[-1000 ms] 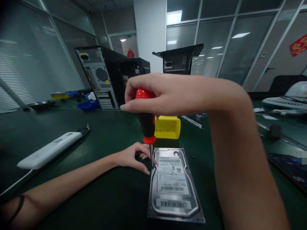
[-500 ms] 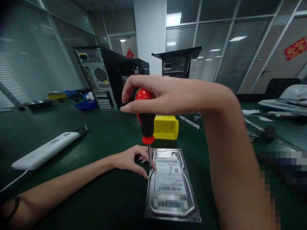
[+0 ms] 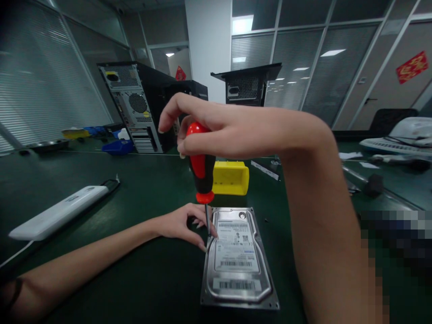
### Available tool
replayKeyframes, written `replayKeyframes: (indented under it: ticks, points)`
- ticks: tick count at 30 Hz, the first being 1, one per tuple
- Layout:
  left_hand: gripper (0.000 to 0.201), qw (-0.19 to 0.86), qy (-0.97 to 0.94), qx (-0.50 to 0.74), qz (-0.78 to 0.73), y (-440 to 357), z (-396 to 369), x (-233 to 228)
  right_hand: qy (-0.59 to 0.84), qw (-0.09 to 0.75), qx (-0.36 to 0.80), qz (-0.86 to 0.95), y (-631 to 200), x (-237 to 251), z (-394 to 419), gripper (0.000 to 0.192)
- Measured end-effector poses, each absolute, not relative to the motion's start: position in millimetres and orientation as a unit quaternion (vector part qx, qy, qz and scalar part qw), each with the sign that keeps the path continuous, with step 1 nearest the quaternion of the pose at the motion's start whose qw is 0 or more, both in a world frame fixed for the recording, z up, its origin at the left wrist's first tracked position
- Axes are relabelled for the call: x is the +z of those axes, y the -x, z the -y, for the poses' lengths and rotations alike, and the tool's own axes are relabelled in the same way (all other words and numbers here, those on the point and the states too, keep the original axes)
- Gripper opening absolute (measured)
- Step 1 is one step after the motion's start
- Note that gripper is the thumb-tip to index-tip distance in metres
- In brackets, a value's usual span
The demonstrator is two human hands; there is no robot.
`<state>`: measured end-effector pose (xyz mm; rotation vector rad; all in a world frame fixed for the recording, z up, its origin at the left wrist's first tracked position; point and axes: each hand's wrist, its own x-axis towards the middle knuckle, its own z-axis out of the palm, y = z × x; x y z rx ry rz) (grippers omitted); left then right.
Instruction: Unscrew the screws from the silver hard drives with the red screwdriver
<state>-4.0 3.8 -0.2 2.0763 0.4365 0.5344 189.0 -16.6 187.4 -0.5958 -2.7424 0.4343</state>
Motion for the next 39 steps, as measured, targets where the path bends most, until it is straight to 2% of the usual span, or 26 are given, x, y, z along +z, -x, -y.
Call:
replayKeyframes:
  ticks: [9,13,17,31,35,39]
  points:
    - [0.033,0.456,-0.843,0.212,-0.191,4,-3,-1,0.196,0.169,0.073,0.963,-176,185,13,0.031]
    - [0.032,0.464,-0.839,0.210,-0.188,5,-3,0,0.201,0.180,0.080,0.960,-180,185,13,0.022]
    - [0.032,0.452,-0.843,0.207,-0.205,5,-4,-1,0.239,0.180,0.103,0.949,-183,184,16,0.031]
    - [0.031,0.454,-0.843,0.218,-0.190,5,-5,-3,0.335,0.178,0.022,0.925,-179,184,29,0.041]
    - [0.031,0.455,-0.843,0.213,-0.191,5,-5,-2,0.328,0.193,0.032,0.924,-178,183,29,0.035]
    - [0.031,0.458,-0.842,0.212,-0.190,4,-5,-2,0.306,0.168,0.053,0.936,-183,186,26,0.031]
